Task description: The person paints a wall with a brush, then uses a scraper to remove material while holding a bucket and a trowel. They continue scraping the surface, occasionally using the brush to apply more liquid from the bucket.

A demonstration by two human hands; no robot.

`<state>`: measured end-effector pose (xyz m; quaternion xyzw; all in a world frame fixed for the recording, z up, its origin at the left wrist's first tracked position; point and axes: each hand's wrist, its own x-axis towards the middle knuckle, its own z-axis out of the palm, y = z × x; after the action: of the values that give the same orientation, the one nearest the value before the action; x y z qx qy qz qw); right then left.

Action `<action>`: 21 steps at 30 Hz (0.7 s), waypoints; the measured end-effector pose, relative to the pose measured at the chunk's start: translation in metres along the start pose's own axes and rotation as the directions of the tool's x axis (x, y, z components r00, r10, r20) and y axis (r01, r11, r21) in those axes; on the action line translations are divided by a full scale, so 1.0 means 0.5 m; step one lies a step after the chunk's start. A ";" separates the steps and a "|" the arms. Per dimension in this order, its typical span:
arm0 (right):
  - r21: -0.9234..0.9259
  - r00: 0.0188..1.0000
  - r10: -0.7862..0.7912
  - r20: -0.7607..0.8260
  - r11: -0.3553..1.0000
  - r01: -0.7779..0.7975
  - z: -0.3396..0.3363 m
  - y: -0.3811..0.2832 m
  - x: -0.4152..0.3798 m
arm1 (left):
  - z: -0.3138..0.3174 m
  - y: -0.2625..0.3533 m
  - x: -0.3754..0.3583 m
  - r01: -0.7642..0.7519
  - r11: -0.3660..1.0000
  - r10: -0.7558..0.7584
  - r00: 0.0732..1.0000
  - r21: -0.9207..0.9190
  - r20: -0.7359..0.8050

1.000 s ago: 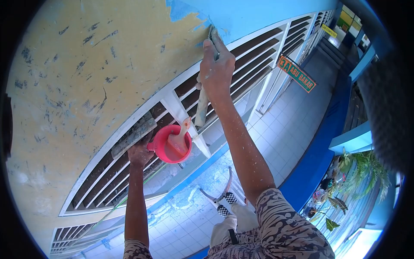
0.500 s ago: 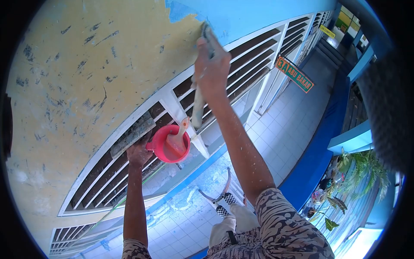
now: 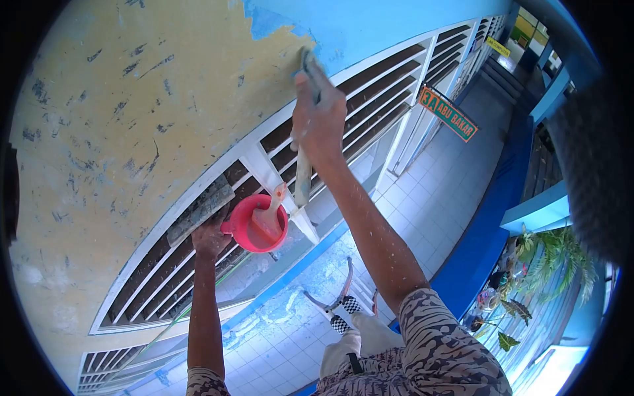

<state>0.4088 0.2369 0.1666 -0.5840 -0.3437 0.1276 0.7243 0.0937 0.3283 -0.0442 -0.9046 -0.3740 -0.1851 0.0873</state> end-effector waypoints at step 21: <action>-0.099 0.996 -0.031 -0.080 0.995 0.023 0.051 0.054 -0.078 | 0.006 -0.013 -0.006 -0.033 0.998 0.033 0.999 0.045 0.000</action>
<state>0.3696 0.2409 0.1297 -0.6190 -0.3275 0.0766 0.7097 0.0880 0.3316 -0.0481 -0.9084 -0.3630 -0.1756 0.1108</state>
